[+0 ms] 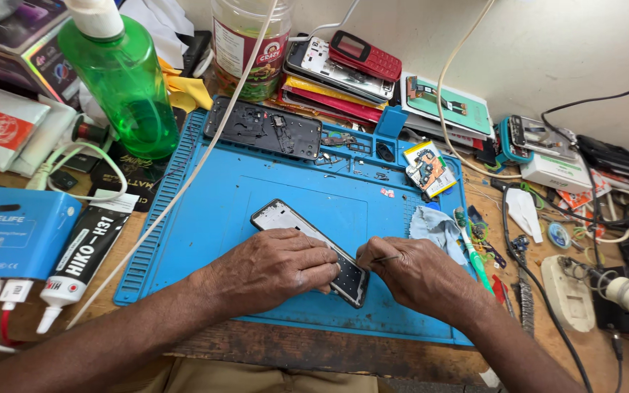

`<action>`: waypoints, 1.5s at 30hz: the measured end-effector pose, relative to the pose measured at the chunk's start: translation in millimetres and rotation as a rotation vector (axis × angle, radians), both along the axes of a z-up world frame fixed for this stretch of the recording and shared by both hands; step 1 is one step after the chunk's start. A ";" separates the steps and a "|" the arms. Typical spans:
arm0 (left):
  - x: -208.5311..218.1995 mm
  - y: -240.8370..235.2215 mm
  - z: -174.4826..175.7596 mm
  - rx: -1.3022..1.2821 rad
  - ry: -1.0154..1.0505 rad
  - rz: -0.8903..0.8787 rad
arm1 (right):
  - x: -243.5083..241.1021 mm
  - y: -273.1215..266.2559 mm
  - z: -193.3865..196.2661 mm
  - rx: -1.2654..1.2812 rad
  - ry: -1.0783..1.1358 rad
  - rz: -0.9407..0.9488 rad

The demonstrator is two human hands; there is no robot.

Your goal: The person cleans the back of a disassembled smartphone using a cloth and a small metal tool. They wipe the surface, scrape residue from edges, and flip the phone to clean different areas on a blue work mat.

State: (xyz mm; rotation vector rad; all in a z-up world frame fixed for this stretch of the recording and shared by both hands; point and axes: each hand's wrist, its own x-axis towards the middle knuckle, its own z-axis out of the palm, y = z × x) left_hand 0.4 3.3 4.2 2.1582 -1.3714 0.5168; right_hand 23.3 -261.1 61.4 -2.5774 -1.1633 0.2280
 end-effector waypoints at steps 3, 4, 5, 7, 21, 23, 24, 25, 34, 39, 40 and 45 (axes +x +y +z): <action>1.9 0.1 2.3 -0.023 0.003 -0.006 | -6.4 -6.4 -4.1 0.131 -0.008 -0.010; 2.3 0.5 2.6 -0.035 0.007 -0.006 | -8.8 -9.8 -5.1 0.144 -0.016 -0.016; 3.6 1.4 2.8 -0.025 0.003 -0.014 | -11.0 -12.6 -7.5 0.158 -0.023 -0.021; 1.2 1.6 1.3 0.000 0.010 -0.029 | -20.0 -18.0 -15.4 0.196 -0.059 -0.051; 0.3 -1.0 1.0 0.010 -0.020 -0.014 | -31.3 -29.2 -43.0 0.454 -0.161 -0.115; -1.9 0.1 -0.9 0.009 -0.023 -0.013 | -35.6 -30.6 -46.5 0.482 -0.224 -0.047; -1.2 -0.6 -1.1 0.000 -0.028 -0.013 | -35.5 -30.8 -47.2 0.471 -0.233 -0.033; -0.8 -0.4 -1.0 -0.008 -0.033 -0.013 | -34.7 -30.6 -47.8 0.461 -0.243 -0.019; -1.0 -2.8 -2.0 0.000 -0.033 0.004 | -29.8 -32.4 -45.9 0.456 -0.120 -0.116; -1.7 -3.0 -5.5 0.006 -0.013 0.007 | -30.0 -36.1 -47.0 0.450 -0.052 -0.156; -0.8 -3.1 -5.9 0.016 -0.013 0.007 | -29.9 -36.7 -47.7 0.464 -0.046 -0.168; -1.3 -3.6 -8.6 0.004 -0.025 0.013 | -32.4 -36.8 -51.6 0.461 -0.062 -0.177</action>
